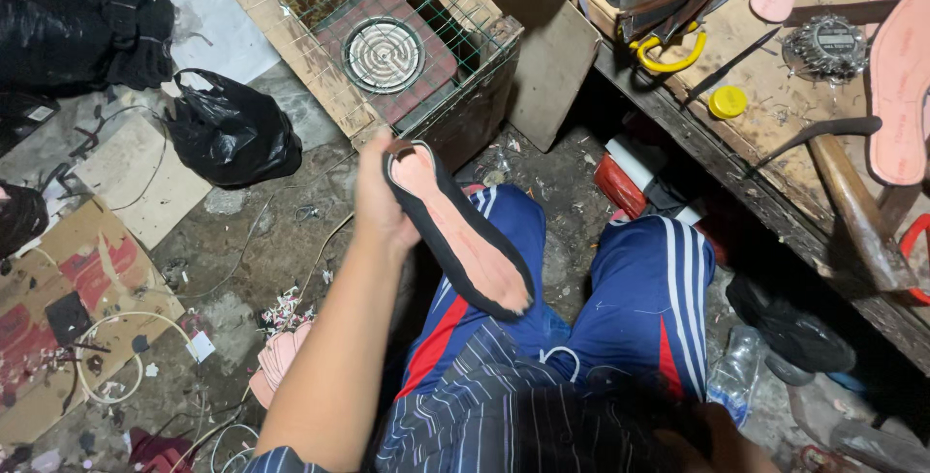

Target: The person sits on the floor with a shoe across their lap and works the upper over the sole. They pull and press the upper edge with pincers, trim excess material with a blade, and hammer the sole and edge to shape and secure it.

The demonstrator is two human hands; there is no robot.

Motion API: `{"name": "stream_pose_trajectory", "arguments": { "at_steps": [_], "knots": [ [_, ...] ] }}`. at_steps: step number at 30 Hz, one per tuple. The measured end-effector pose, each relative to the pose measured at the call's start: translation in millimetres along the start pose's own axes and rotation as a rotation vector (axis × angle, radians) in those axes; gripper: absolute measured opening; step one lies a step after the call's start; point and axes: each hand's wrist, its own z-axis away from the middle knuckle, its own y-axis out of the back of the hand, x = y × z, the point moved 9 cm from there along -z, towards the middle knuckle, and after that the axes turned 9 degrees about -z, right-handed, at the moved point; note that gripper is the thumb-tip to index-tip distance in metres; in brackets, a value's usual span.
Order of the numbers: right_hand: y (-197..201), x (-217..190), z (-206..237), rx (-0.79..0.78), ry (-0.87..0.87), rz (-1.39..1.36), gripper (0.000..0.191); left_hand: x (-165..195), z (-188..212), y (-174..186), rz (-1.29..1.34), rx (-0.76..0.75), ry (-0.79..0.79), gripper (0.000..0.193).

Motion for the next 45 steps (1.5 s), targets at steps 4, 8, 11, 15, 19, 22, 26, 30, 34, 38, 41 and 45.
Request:
{"name": "stream_pose_trajectory", "arguments": {
  "at_steps": [4, 8, 11, 15, 19, 22, 26, 30, 34, 38, 41, 45],
  "knots": [
    [19.3, 1.2, 6.7, -0.188, -0.285, -0.198, 0.040, 40.1, -2.5, -21.0, -0.121, -0.108, -0.193, 0.032],
    [127.0, -128.4, 20.8, 0.271, 0.532, -0.628, 0.043, 49.5, -1.6, -58.6, -0.298, -0.258, -0.212, 0.036],
    [115.9, -209.4, -4.8, -0.283, 0.461, -1.134, 0.077, 37.5, -3.3, -77.2, -0.463, -0.301, -0.096, 0.043],
    [107.0, -305.0, -23.7, -0.662, 0.391, -1.345, 0.062, 21.6, -8.4, -90.9, -0.499, -0.329, 0.001, 0.030],
    [119.6, -348.0, -29.9, -0.875, 0.239, -1.817, 0.053, 1.7, -7.4, -100.4, -0.423, -0.390, -0.010, 0.025],
    [132.1, -357.6, -24.5, -1.008, 0.217, -1.962, 0.046, -17.0, -0.5, -93.9, -0.391, -0.363, 0.026, 0.020],
    [132.6, -352.9, -22.1, -1.037, 0.133, -1.972, 0.047, -31.4, 9.9, -86.4, -0.331, -0.324, 0.106, 0.019],
    [133.3, -351.5, -22.5, -1.043, 0.120, -1.982, 0.047, -22.9, 15.6, -94.5, -0.354, -0.325, 0.090, 0.019],
    [147.8, -355.4, -22.3, -1.063, 0.195, -2.010, 0.045, -2.7, 17.1, -111.1, -0.438, -0.378, 0.009, 0.018],
    [162.7, -358.6, -18.3, -1.064, 0.254, -2.030, 0.044, 19.1, 17.6, -125.1, -0.644, -0.468, -0.183, 0.016],
    [165.3, -357.7, -15.2, -1.053, 0.249, -2.035, 0.045, 23.8, 16.6, -129.3, -0.761, -0.520, -0.261, 0.016],
    [162.4, -358.0, -11.4, -1.113, 0.247, -2.074, 0.045, 20.2, 14.4, -127.1, -0.778, -0.559, -0.232, 0.015]
  ]
}}
